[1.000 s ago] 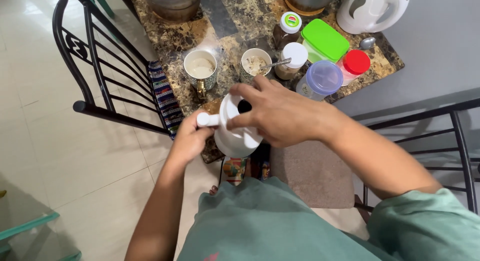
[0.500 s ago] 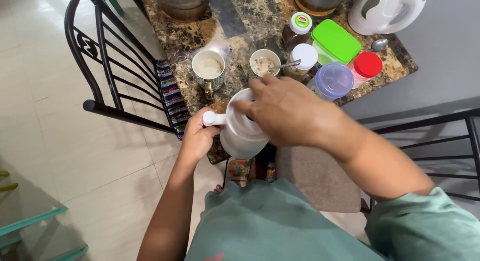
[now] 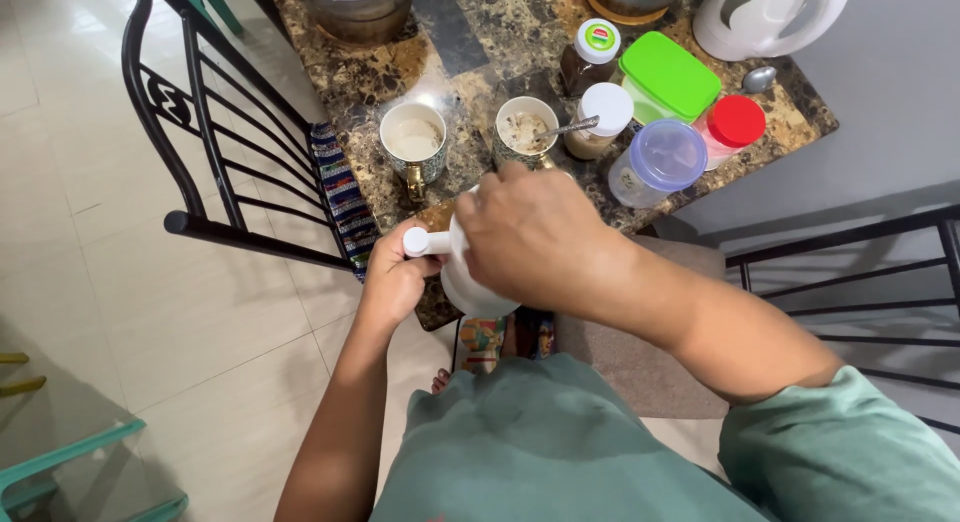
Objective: Preparing coffee by mixing ingredients and pouring hot water from a kettle into mugs and a thermos.
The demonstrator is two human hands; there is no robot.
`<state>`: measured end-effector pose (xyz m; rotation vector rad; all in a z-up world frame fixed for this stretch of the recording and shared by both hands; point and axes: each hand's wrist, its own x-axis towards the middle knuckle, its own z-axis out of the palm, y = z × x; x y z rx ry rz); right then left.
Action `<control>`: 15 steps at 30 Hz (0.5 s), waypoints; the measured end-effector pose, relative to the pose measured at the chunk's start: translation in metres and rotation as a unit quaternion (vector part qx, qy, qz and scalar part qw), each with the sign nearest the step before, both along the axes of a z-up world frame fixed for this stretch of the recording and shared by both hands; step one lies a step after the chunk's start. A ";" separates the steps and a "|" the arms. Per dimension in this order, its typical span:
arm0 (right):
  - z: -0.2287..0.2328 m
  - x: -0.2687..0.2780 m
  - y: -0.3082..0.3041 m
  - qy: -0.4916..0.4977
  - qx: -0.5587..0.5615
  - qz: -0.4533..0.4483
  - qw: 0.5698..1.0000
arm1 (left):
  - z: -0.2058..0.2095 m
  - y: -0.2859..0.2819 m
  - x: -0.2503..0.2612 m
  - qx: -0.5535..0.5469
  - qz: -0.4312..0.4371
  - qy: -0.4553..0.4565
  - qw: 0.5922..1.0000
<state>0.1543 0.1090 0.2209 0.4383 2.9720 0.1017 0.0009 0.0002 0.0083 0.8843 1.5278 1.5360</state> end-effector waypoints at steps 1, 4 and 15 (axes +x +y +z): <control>-0.001 0.002 0.001 0.000 0.000 -0.001 1.000 | -0.004 0.001 -0.001 0.000 -0.001 0.000 1.000; -0.002 0.008 0.003 0.086 0.000 0.073 0.994 | -0.012 0.002 -0.002 -0.002 -0.010 -0.103 0.995; 0.012 -0.005 -0.009 -0.120 0.027 -0.122 0.985 | -0.010 0.000 -0.007 0.008 -0.019 -0.011 1.000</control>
